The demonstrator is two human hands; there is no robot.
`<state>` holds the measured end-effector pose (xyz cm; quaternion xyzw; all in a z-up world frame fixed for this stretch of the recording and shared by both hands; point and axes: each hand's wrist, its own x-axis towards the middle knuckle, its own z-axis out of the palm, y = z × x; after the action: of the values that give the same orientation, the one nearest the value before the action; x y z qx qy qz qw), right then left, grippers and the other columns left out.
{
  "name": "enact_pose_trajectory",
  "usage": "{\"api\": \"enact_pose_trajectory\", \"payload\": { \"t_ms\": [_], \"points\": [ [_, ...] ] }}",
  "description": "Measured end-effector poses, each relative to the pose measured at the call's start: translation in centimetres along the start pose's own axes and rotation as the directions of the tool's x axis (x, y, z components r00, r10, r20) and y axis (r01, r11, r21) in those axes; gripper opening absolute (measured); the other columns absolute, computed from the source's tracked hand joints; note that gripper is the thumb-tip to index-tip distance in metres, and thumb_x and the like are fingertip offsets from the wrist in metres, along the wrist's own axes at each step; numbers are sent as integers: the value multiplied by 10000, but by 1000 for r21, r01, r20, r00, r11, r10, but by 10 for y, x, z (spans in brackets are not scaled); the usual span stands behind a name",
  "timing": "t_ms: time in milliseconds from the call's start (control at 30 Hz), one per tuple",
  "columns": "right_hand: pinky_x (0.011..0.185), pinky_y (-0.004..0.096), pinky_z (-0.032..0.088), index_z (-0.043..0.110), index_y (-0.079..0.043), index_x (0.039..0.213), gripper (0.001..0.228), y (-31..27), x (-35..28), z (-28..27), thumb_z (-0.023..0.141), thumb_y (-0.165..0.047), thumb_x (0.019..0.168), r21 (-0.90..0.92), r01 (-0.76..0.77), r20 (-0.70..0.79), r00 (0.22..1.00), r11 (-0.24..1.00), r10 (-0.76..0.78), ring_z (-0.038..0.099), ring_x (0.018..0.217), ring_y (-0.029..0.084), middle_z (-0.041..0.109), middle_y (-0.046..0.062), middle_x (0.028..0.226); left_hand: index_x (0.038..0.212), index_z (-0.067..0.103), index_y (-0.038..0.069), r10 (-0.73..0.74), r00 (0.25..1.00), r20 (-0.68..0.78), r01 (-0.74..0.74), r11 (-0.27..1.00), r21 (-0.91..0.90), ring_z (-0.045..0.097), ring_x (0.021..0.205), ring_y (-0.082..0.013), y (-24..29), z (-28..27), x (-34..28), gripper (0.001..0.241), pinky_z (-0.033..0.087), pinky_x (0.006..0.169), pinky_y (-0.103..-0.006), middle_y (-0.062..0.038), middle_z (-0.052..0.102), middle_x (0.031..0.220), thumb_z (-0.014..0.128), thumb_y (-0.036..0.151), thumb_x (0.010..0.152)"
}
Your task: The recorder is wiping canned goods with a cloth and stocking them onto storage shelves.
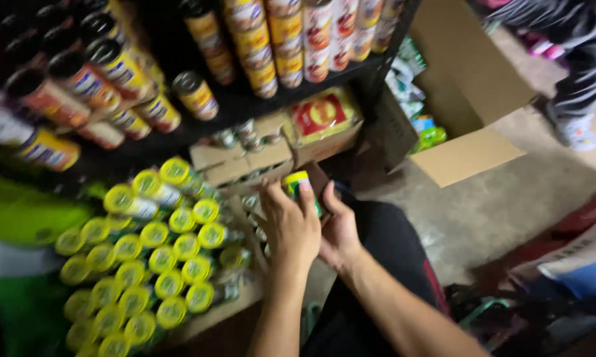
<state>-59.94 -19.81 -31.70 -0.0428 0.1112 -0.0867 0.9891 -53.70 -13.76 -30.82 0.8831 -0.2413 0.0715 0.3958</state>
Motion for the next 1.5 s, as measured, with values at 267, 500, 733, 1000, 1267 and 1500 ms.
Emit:
{"api": "enact_pose_trajectory", "payload": {
  "t_ms": [267,500,733,1000,1267,1500],
  "points": [
    [1143,457,413,455,-121,1527,613,31,8,20,492,-453,1013,-351,100,-71,989,931,-133,546,1347,275,553,101,1487,1423,443,-26,-54,994,-99,56,998,11,452,1308,-494,-10,-59,-11,640,333,1094,-583,-317,485,1422,622,420,1000],
    [1157,379,424,409,-64,1572,572,45,30,3,481,-358,1086,-668,313,192,949,675,-250,554,1361,229,568,132,1501,1214,611,49,-254,967,0,251,955,-158,649,1035,-342,-5,-78,-10,418,536,867,-424,-175,669,1164,729,334,932],
    [1088,396,467,497,-32,1513,552,54,41,0,513,-348,1061,-568,225,53,970,792,-238,596,1256,238,607,110,1444,1181,597,54,-254,963,-89,237,958,-163,655,945,-323,-29,-53,1,411,526,834,-436,-140,679,1031,776,251,867],
    [1050,422,496,500,-113,1504,569,41,32,21,483,-423,1027,-327,96,-104,985,940,-137,604,1245,257,617,98,1385,1177,576,18,-269,958,-103,251,955,-155,659,928,-367,-7,-59,9,579,528,794,-460,-172,673,1041,836,384,811],
    [1119,400,424,446,-98,1559,577,16,67,6,487,-360,1047,-425,240,-96,947,873,-307,545,1338,213,534,65,1536,1125,713,35,-345,932,110,360,917,-172,742,917,-311,-33,-19,44,484,571,794,-419,-147,766,1021,803,421,848],
    [1162,406,378,455,-70,1551,590,-4,87,1,517,-343,1031,-381,292,-137,921,877,-365,506,1395,251,513,91,1559,1264,678,-14,-353,826,440,563,566,-602,714,960,-126,-85,26,52,508,569,845,-307,-68,765,1107,713,370,933]
  ]
}}
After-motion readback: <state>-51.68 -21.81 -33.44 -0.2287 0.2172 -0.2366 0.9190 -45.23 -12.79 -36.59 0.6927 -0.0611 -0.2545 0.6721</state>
